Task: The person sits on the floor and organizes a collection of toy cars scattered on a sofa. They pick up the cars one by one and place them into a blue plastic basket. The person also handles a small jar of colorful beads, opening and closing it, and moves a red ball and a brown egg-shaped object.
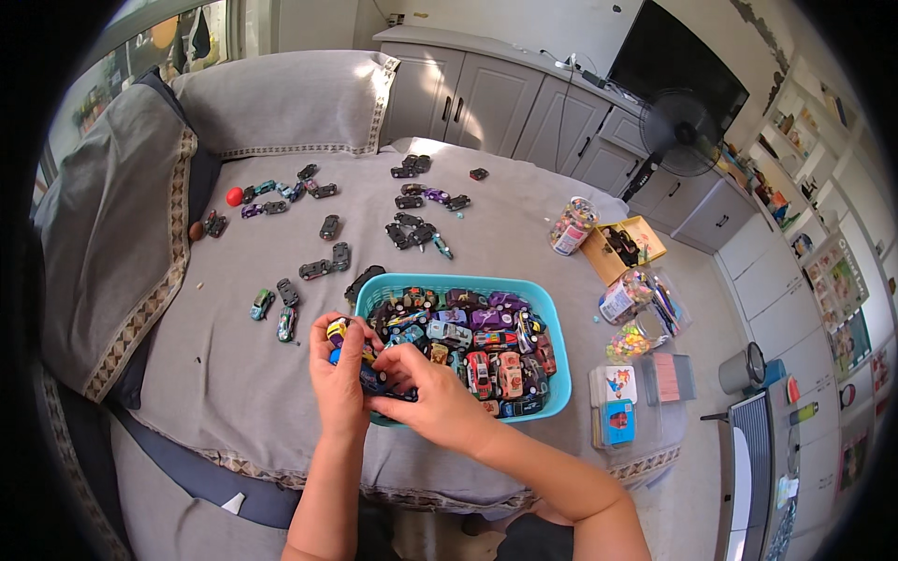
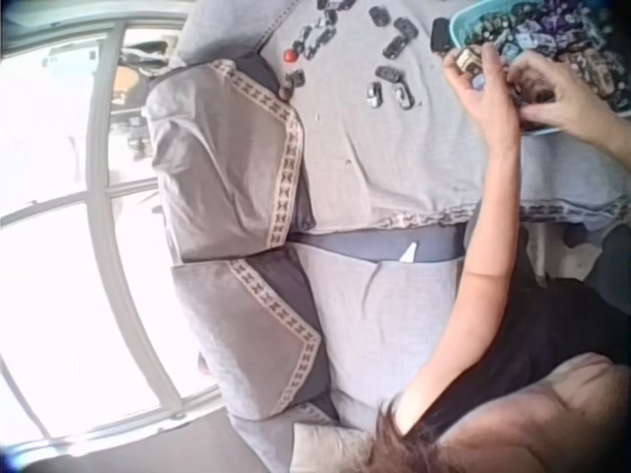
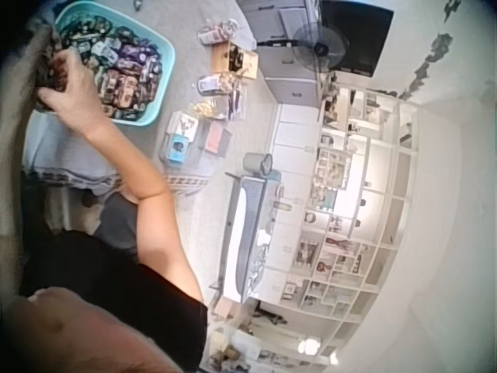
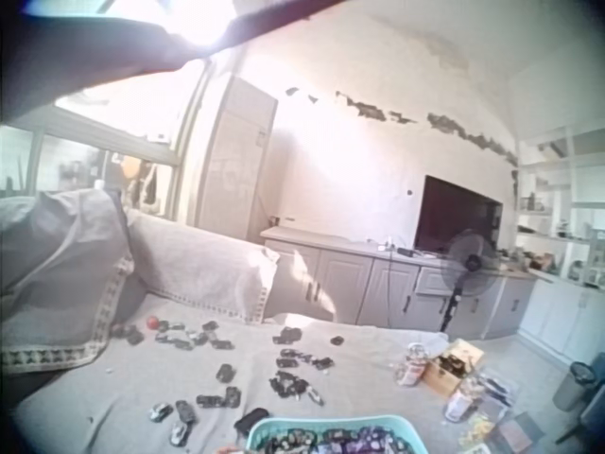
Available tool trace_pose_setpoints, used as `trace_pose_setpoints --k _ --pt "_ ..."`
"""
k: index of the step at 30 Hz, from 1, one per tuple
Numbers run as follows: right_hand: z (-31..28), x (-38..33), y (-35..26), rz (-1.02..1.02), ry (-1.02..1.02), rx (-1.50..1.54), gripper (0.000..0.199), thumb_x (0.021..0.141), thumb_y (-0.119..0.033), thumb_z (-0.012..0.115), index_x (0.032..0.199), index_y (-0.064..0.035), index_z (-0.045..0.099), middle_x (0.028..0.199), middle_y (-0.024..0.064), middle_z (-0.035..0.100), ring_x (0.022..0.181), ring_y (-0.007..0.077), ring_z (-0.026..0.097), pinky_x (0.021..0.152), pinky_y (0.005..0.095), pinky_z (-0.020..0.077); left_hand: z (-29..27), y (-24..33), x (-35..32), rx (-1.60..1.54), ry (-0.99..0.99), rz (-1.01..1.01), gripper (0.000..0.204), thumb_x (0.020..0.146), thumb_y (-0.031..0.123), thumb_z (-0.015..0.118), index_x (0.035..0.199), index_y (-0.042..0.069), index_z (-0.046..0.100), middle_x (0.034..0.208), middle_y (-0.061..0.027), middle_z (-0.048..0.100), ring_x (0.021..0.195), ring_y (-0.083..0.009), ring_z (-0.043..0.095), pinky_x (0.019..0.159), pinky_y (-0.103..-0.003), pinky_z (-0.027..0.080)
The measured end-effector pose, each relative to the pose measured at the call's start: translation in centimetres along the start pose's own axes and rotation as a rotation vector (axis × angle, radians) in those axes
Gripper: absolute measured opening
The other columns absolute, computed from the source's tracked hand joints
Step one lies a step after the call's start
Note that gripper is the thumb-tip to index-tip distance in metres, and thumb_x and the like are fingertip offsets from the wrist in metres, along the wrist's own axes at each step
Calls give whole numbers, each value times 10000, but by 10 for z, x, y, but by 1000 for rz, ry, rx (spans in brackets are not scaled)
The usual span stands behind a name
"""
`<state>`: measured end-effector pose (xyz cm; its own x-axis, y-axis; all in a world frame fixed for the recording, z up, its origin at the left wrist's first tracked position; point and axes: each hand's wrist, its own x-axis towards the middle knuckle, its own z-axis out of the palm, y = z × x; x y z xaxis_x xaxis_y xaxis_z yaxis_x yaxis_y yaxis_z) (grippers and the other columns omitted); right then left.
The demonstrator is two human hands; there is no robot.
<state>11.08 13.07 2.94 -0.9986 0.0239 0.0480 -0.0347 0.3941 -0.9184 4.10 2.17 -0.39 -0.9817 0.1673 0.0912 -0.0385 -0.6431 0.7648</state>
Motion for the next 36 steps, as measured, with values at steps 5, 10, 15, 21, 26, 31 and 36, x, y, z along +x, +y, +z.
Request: trace_pose_setpoints --k 5,10,15,21,26,31,36 --pt "-13 2 0 27 16 116 358 852 -32 706 1173 -20 548 1023 45 633 923 104 638 806 264 524 0 5 -4 51 18 75 350 918 124 656 1188 70 439 947 -7 555 808 -68 527 765 -221 449" --pt "-56 19 6 -143 113 30 349 896 -91 672 1226 -28 581 1028 79 635 942 128 619 816 277 525 -10 7 6 55 55 113 300 1012 292 514 1193 57 475 901 -27 521 735 -100 520 677 -231 437" --pt "-58 27 16 97 -45 -32 336 853 -152 737 1122 -11 592 1012 71 647 917 144 618 817 295 514 -12 10 9 -38 90 70 260 1008 277 521 1148 58 509 863 -37 528 687 -112 528 636 -232 429" --pt "-44 32 26 -158 -39 -592 220 835 -203 719 982 -49 663 962 91 654 930 247 620 855 372 475 -12 12 9 -47 84 48 256 1001 270 533 1139 56 520 876 -42 543 684 -116 534 622 -231 428" --pt "-36 30 28 -347 53 -718 192 800 -184 721 938 -67 653 921 84 632 911 292 592 836 416 445 -16 12 9 -41 70 36 258 999 266 536 1145 54 521 890 -48 556 687 -116 540 627 -232 430" --pt "-29 28 31 -355 58 -694 192 810 -180 713 943 -59 644 937 87 640 908 284 614 814 405 461 -15 10 9 -28 43 20 267 992 248 532 1162 45 509 906 -55 562 707 -120 549 643 -237 437" --pt "-29 27 32 -372 71 -724 227 788 -178 736 955 -56 642 937 87 637 901 284 621 800 398 468 -17 10 9 -94 -36 -38 319 951 205 452 1207 19 486 943 -90 579 753 -155 565 692 -279 457"
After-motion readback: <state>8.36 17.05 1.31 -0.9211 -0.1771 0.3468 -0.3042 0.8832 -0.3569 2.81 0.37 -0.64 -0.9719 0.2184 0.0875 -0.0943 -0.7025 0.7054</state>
